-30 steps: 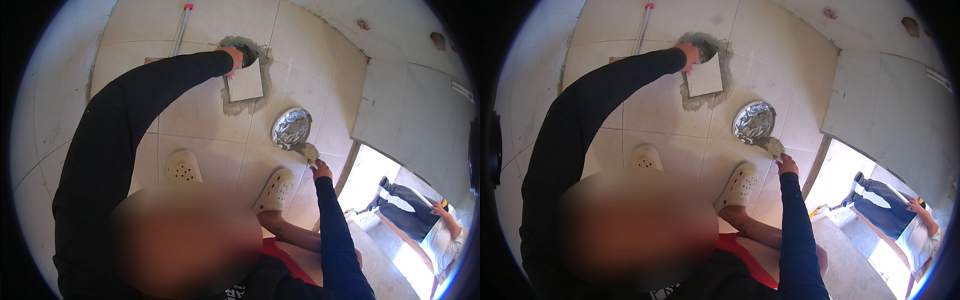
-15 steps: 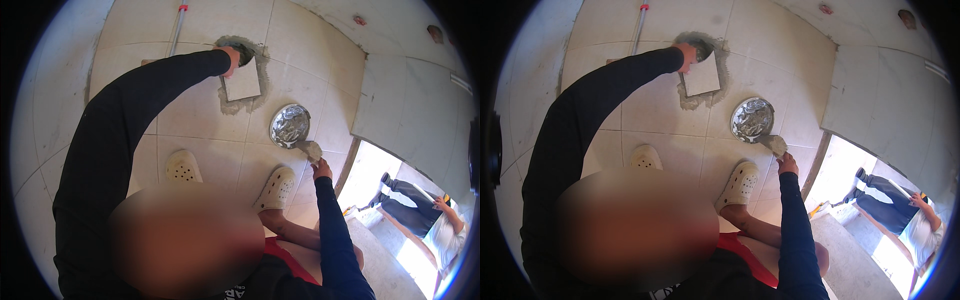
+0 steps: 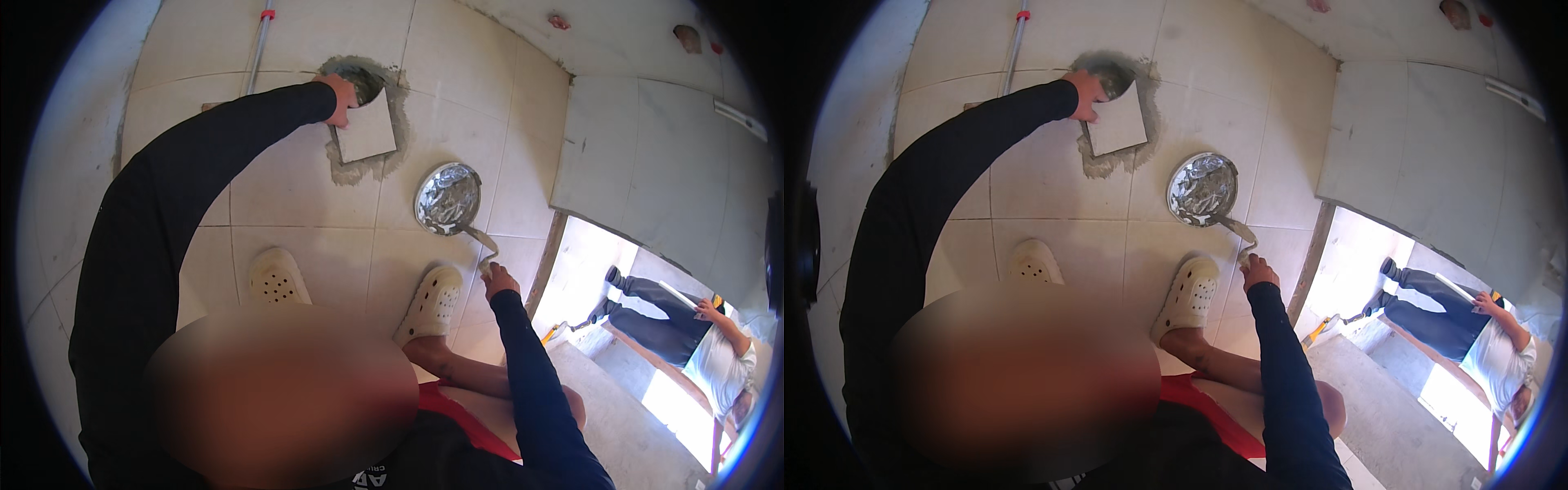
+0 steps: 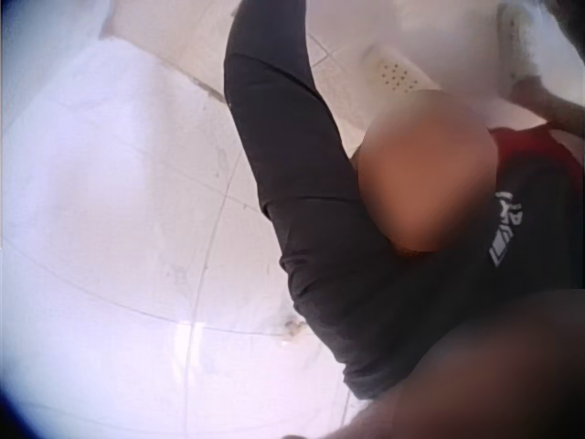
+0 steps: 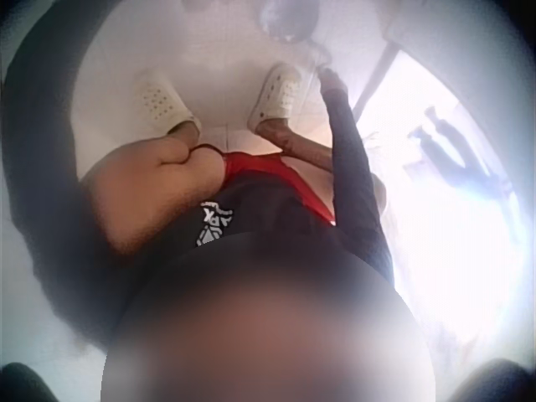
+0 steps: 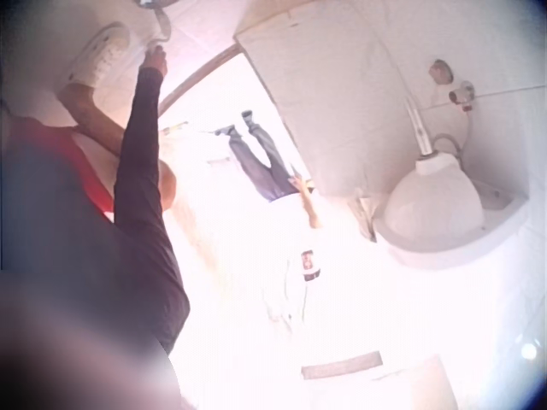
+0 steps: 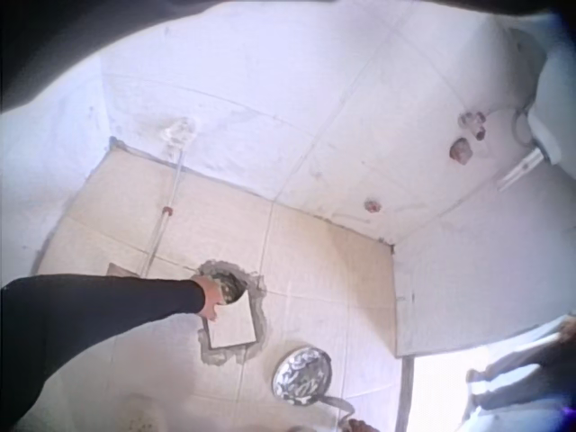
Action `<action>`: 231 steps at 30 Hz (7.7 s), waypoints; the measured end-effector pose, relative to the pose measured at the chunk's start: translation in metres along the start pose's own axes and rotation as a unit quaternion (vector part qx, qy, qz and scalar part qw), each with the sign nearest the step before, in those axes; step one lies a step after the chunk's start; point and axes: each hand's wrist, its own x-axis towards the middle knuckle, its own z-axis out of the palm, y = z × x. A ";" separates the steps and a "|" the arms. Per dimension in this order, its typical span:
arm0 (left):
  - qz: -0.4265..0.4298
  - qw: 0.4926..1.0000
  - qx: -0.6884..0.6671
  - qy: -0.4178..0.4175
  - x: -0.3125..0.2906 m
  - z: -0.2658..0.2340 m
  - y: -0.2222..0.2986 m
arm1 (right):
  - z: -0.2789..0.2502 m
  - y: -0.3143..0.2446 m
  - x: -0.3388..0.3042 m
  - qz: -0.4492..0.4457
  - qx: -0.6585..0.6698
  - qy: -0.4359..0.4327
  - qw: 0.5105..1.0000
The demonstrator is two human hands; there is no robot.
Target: The person kneels on a tiled floor and uses a trowel to scoop cement from a metal bowl, applying it into a square hole in the floor. They repeatedly smooth the cement around the hole and then place a white tile into the opening, pressing it down to fit.
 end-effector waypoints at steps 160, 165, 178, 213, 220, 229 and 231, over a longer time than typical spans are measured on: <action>-0.161 0.964 0.196 0.079 -0.123 0.065 0.029 | -0.099 -0.320 0.078 -0.138 0.291 0.245 0.914; -0.159 0.962 0.209 0.070 -0.121 0.066 0.030 | -0.093 -0.330 0.073 -0.162 0.287 0.241 0.913; -0.128 0.952 0.214 0.179 -0.124 0.077 0.024 | -0.072 -0.363 0.055 -0.177 0.367 0.251 0.878; -0.128 0.960 0.201 0.148 -0.129 0.067 0.027 | -0.158 -0.418 0.058 -0.221 0.105 0.071 0.967; -0.128 0.958 0.216 0.141 -0.128 0.069 0.027 | -0.150 -0.430 0.061 -0.210 0.160 0.056 0.963; -0.143 0.959 0.210 0.123 -0.126 0.070 0.027 | -0.145 -0.396 0.059 -0.247 0.295 0.139 0.912; -0.117 0.950 0.222 0.183 -0.129 0.072 0.026 | -0.146 -0.399 0.058 -0.238 0.256 0.126 0.928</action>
